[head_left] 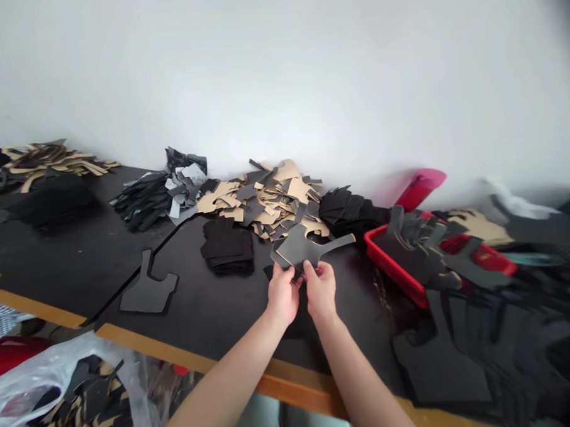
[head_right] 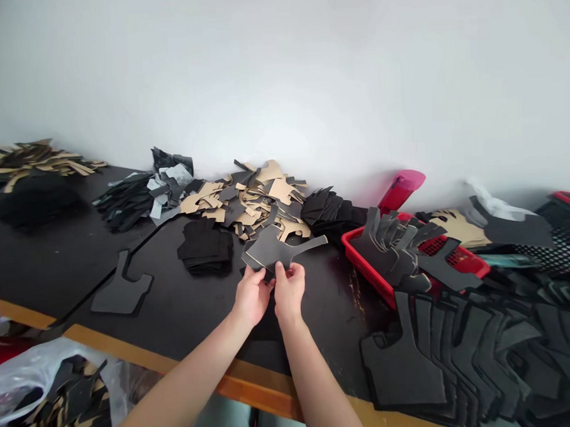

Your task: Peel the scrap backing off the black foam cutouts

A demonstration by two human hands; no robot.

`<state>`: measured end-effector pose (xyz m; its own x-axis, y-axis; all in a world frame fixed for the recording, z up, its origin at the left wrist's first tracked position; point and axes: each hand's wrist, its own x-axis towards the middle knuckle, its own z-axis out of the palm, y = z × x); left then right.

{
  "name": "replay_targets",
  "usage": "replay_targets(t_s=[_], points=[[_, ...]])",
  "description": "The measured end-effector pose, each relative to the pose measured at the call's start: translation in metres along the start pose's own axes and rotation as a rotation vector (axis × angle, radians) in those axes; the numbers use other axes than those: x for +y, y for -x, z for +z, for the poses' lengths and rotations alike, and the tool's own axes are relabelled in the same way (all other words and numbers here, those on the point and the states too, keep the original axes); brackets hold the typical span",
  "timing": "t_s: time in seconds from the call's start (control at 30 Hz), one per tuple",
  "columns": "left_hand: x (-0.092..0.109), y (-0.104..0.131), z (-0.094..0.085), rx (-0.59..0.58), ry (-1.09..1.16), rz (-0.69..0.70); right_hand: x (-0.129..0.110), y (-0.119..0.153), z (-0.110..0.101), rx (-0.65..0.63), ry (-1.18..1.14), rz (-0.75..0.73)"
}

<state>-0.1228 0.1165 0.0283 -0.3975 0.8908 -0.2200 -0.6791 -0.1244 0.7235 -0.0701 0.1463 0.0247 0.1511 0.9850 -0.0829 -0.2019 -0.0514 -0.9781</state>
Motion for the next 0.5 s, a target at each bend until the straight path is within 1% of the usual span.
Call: replay_targets(t_s=[0.1,0.2,0.3,0.37,0.43,0.5], points=[[0.007,-0.008,-0.002,-0.037,0.001,-0.005,0.001,-0.01,0.004,-0.065,0.035,-0.048],[0.015,-0.016,-0.005,-0.086,-0.064,0.029,-0.01,-0.031,0.008,-0.055,0.055,-0.145],[0.019,-0.02,-0.009,-0.062,-0.182,0.051,-0.029,-0.068,0.016,0.024,0.054,-0.259],[0.019,-0.021,-0.012,-0.036,-0.236,0.036,-0.043,-0.098,0.025,0.059,0.044,-0.318],[0.018,-0.02,-0.013,-0.03,-0.271,0.008,-0.054,-0.127,0.036,0.076,0.045,-0.343],[0.018,-0.018,-0.012,-0.034,-0.297,-0.016,-0.059,-0.152,0.049,0.1,0.068,-0.341]])
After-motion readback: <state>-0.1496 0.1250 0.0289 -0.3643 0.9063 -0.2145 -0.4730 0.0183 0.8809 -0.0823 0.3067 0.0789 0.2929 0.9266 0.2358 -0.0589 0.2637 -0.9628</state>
